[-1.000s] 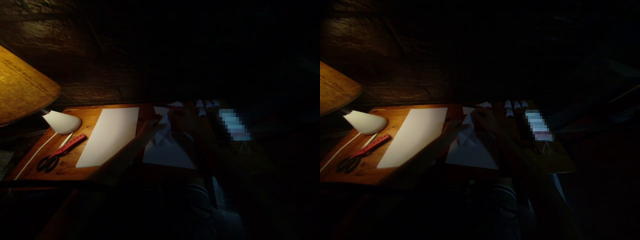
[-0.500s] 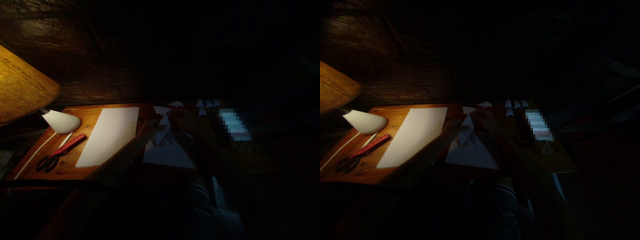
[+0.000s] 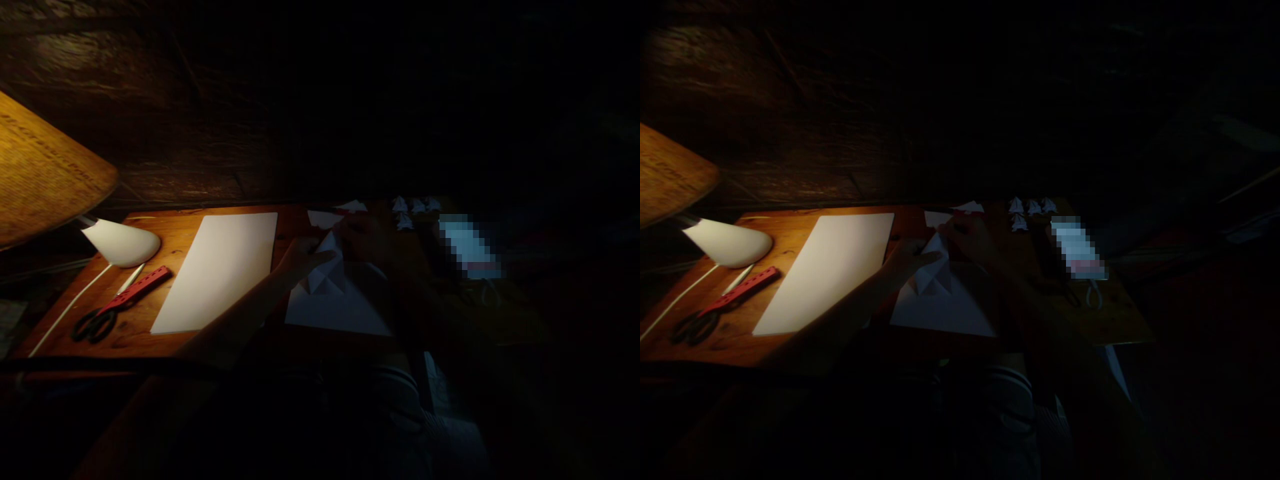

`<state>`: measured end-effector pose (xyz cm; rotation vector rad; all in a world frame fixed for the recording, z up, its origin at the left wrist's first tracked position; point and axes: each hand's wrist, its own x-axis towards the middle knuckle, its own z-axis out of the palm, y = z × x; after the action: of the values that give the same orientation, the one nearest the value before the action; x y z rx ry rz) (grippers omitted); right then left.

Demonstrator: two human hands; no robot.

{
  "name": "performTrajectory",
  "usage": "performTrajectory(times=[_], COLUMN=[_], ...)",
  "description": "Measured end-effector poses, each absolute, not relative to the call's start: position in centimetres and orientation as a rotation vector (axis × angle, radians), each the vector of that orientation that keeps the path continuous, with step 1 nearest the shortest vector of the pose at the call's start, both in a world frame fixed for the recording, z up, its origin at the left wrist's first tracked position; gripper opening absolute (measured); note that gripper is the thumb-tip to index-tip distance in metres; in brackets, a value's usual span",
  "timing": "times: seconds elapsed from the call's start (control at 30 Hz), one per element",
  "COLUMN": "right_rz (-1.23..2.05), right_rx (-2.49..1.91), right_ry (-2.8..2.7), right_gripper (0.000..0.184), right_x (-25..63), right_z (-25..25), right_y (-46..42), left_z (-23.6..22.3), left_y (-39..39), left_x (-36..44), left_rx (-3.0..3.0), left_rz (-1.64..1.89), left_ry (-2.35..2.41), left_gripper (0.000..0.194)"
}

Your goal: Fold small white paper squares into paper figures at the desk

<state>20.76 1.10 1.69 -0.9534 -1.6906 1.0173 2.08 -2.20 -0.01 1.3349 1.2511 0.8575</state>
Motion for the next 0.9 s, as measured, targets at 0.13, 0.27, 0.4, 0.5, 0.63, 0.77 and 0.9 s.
performTrajectory(times=[0.13,0.27,0.4,0.5,0.63,0.77,0.9], right_rz=[1.005,1.025,1.025,1.025,1.037,1.032,1.035], right_rx=[-0.939,-0.942,-0.948,-0.932,-0.928,-0.944,-0.942], right_ry=[-1.708,-1.700,-1.699,-1.709,-1.722,-1.706,-1.693], right_gripper=[0.048,0.044,0.047,0.047,0.048,0.051,0.050], right_x=[20.90,20.94,20.94,21.02,21.12,21.07,20.94], right_z=[1.42,1.26,1.21,1.36,1.78,1.95,1.76], right_y=[1.22,1.25,1.36,1.35,1.09,0.94,1.08], left_z=[-0.08,0.18,0.61,0.60,0.38,0.50,0.84], left_y=[-2.20,-2.30,-2.44,-2.44,-2.44,-2.56,-2.65], left_x=[2.12,2.24,2.34,2.36,2.34,2.33,2.39], left_rx=[1.339,1.308,1.290,1.303,1.314,1.325,1.325], left_rz=[0.857,0.852,0.848,0.855,0.855,0.847,0.850], left_ry=[1.253,1.232,1.235,1.251,1.250,1.266,1.264], left_gripper=[0.032,0.029,0.025,0.028,0.031,0.032,0.034])
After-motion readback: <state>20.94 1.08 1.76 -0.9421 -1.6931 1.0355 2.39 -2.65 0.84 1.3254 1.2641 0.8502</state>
